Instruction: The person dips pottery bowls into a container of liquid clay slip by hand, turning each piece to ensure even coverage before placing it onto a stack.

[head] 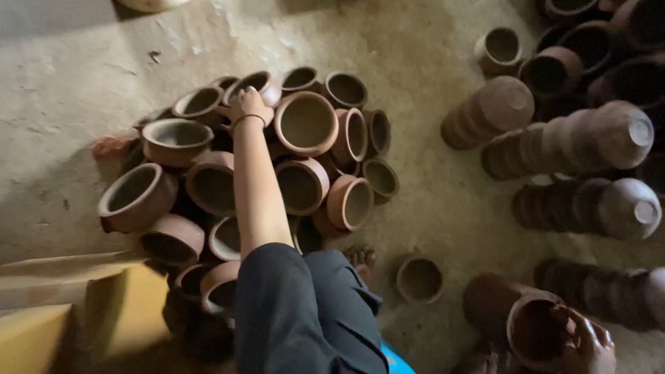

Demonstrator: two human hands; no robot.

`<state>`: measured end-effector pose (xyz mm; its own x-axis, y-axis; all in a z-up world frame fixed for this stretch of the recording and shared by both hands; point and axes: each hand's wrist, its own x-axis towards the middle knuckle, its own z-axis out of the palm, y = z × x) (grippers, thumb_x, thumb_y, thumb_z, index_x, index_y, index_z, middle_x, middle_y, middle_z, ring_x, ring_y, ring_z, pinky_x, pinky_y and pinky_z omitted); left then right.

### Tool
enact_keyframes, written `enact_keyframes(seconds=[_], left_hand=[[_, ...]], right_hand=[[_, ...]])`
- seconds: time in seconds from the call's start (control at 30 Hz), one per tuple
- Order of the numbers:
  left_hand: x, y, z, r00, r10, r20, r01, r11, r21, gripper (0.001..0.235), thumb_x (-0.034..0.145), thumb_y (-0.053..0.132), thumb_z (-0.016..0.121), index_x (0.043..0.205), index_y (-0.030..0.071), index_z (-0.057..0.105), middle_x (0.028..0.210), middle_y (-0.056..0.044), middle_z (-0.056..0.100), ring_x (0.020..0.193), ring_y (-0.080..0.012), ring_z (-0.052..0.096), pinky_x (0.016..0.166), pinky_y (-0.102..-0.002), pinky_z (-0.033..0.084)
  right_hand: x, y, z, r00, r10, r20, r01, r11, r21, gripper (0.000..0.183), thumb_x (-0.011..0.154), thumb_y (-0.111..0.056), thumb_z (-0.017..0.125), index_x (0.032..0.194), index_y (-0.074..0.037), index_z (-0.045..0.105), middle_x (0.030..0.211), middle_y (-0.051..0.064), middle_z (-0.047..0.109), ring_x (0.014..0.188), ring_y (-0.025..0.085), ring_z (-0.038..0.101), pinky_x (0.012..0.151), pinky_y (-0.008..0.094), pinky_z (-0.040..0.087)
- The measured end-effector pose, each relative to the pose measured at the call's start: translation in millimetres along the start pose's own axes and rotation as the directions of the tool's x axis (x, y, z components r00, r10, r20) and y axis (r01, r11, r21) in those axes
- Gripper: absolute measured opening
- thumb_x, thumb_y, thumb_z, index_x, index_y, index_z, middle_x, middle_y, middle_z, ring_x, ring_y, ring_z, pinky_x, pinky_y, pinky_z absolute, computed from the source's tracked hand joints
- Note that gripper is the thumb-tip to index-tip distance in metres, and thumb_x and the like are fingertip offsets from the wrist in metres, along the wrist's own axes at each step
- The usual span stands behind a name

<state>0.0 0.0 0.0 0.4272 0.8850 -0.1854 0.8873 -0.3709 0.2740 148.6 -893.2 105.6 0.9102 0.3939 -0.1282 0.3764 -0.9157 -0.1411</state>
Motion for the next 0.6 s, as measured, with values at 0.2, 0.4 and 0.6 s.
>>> enact_keyframes(seconds=[0.2,0.4,0.6], left_hand=[[-58.7,32.9,-66.5,0.992,-0.099,0.073,0.100,0.995,-0.017,0.070,0.090,0.037,0.071,0.149,0.012,0.043,0.153,-0.013,0.048,0.140,-0.0339,0.047,0.117,-0.070,0.018],[-51.8,22.4,-56.3,0.985,-0.116,0.128,0.116,0.993,0.013,0.072,0.090,0.035,0.070,0.151,0.014,0.038,0.154,-0.012,0.046,0.141,-0.0321,0.045,0.118,-0.075,0.015],[-51.0,17.5,-55.6,0.985,-0.121,0.121,0.126,0.991,-0.033,0.077,0.089,0.032,0.071,0.155,0.016,0.035,0.156,-0.016,0.045,0.145,-0.0369,0.042,0.117,-0.074,0.017]], right_hand=[[13.6,2.2,-6.3,0.987,0.014,0.160,-0.027,0.996,0.081,0.090,0.066,0.007,0.076,0.144,-0.036,0.063,0.109,0.010,0.070,0.098,0.025,0.069,0.091,0.039,0.061],[0.5,-3.5,3.0,0.998,-0.053,-0.036,0.056,0.996,0.068,0.074,0.077,0.004,0.068,0.139,-0.036,0.065,0.130,0.013,0.071,0.116,0.029,0.069,0.100,0.044,0.059],[-8.2,-7.7,12.0,0.998,-0.050,-0.033,0.055,0.980,0.189,0.080,0.069,0.004,0.063,0.135,-0.040,0.062,0.125,0.013,0.070,0.120,0.030,0.068,0.099,0.044,0.059]])
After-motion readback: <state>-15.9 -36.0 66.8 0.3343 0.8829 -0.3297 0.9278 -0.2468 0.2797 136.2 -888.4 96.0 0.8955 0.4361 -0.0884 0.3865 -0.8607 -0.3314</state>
